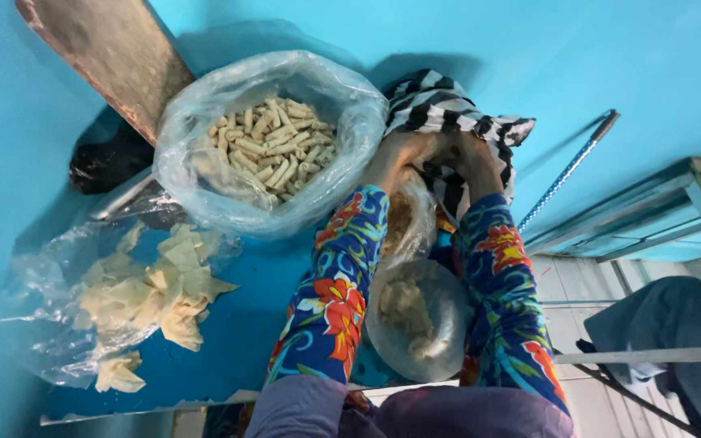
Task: The person sits at a small blue table folding thin dough sheets, dipping them into a bowl of brown powder, and placing the folded pieces into a plastic bag of rolled snacks. Later the person folds larger round flat dough pieces and stacks them on a wooden board.
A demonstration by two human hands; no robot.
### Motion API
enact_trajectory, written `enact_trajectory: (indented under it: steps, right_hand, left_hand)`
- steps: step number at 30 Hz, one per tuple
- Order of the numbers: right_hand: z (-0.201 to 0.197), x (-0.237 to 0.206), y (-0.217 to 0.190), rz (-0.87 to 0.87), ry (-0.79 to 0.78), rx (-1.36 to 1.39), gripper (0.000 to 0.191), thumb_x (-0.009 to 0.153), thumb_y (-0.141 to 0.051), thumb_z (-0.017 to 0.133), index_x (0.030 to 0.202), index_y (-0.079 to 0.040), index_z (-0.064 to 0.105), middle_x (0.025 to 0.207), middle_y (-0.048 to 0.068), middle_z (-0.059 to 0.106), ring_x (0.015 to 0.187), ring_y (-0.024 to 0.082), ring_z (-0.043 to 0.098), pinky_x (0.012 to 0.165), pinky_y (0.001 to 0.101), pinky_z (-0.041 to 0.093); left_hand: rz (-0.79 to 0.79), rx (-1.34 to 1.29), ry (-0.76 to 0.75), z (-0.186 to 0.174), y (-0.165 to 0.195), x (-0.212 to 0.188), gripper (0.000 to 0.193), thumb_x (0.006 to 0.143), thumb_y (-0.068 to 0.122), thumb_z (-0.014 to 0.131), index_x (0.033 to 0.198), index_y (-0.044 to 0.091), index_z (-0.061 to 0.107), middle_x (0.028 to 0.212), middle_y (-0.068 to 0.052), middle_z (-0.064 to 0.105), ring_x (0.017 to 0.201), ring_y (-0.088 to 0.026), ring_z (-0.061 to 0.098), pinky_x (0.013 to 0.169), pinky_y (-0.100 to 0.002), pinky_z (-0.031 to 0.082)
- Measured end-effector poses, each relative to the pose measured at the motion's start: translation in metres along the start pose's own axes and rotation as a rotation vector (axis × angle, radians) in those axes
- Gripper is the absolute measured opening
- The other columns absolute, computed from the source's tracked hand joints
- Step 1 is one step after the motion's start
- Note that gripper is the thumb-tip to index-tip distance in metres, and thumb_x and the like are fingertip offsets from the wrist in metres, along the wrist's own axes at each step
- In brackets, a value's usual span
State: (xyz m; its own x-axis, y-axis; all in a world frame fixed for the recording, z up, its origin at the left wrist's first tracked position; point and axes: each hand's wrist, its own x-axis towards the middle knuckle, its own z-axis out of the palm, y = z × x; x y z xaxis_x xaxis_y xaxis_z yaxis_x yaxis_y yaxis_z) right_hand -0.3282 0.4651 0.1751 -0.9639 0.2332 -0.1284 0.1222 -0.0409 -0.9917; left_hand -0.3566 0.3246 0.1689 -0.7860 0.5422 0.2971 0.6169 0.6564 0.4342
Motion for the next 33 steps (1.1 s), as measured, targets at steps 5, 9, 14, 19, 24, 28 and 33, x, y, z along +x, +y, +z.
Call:
enact_trajectory:
  steps: [5, 9, 14, 19, 24, 28, 33]
  right_hand:
    - [0.013, -0.009, -0.011, -0.002, 0.089, 0.154, 0.038, 0.104, -0.036, 0.058, 0.113, 0.000, 0.065, 0.101, 0.013, 0.068, 0.084, 0.027, 0.062, 0.072, 0.0426, 0.055]
    - [0.018, -0.020, -0.018, -0.076, 0.152, -0.002, 0.035, 0.104, -0.033, 0.059, 0.113, 0.000, 0.067, 0.101, 0.011, 0.068, 0.086, 0.025, 0.060, 0.074, 0.0398, 0.052]
    - [0.014, -0.036, -0.037, -0.240, 0.136, -0.228, 0.033, 0.102, -0.030, 0.059, 0.113, 0.000, 0.068, 0.102, 0.012, 0.068, 0.089, 0.026, 0.062, 0.078, 0.0400, 0.053]
    - [0.023, -0.043, -0.055, -0.308, 0.066, -0.470, 0.032, 0.099, -0.027, 0.060, 0.114, -0.001, 0.069, 0.103, 0.014, 0.069, 0.092, 0.028, 0.064, 0.081, 0.0401, 0.053]
    - [0.022, -0.040, -0.057, -0.331, 0.017, -1.264, 0.031, 0.092, -0.017, 0.062, 0.115, 0.001, 0.070, 0.106, 0.018, 0.070, 0.096, 0.032, 0.068, 0.085, 0.0414, 0.055]
    - [0.008, -0.038, -0.047, -0.776, 0.065, -1.176, 0.039, 0.089, -0.018, 0.063, 0.122, 0.002, 0.069, 0.114, 0.019, 0.070, 0.104, 0.033, 0.068, 0.091, 0.0408, 0.054]
    - [-0.018, -0.037, -0.050, -0.511, -0.086, -0.855, 0.043, 0.087, -0.024, 0.064, 0.122, 0.000, 0.069, 0.116, 0.019, 0.071, 0.106, 0.033, 0.067, 0.092, 0.0403, 0.053]
  left_hand:
    - [-0.017, 0.027, 0.022, -0.016, 0.003, -0.010, 0.048, 0.088, 0.049, 0.065, 0.104, 0.004, 0.071, 0.105, -0.021, 0.073, 0.101, -0.036, 0.072, 0.083, -0.048, 0.056]
    - [-0.027, 0.039, 0.041, -0.027, 0.007, -0.020, 0.049, 0.088, 0.049, 0.064, 0.103, 0.003, 0.071, 0.104, -0.021, 0.073, 0.100, -0.036, 0.072, 0.083, -0.048, 0.056]
    - [-0.045, 0.045, 0.061, -0.034, 0.012, -0.024, 0.050, 0.089, 0.051, 0.063, 0.101, 0.003, 0.071, 0.104, -0.021, 0.073, 0.100, -0.036, 0.072, 0.083, -0.048, 0.056]
    - [-0.068, 0.025, 0.054, -0.045, 0.015, -0.029, 0.051, 0.090, 0.052, 0.062, 0.100, 0.002, 0.072, 0.103, -0.022, 0.073, 0.099, -0.036, 0.072, 0.082, -0.048, 0.056]
    - [-0.089, 0.015, 0.059, -0.053, 0.017, -0.029, 0.053, 0.090, 0.053, 0.060, 0.099, 0.002, 0.072, 0.102, -0.022, 0.073, 0.099, -0.037, 0.072, 0.082, -0.048, 0.056]
    - [-0.111, 0.033, 0.068, -0.050, 0.011, -0.028, 0.054, 0.091, 0.054, 0.059, 0.098, 0.001, 0.072, 0.102, -0.022, 0.073, 0.099, -0.037, 0.072, 0.082, -0.048, 0.056]
    - [-0.082, 0.022, 0.040, -0.037, 0.008, -0.027, 0.056, 0.091, 0.055, 0.058, 0.097, 0.001, 0.073, 0.101, -0.023, 0.072, 0.098, -0.037, 0.072, 0.082, -0.049, 0.056]
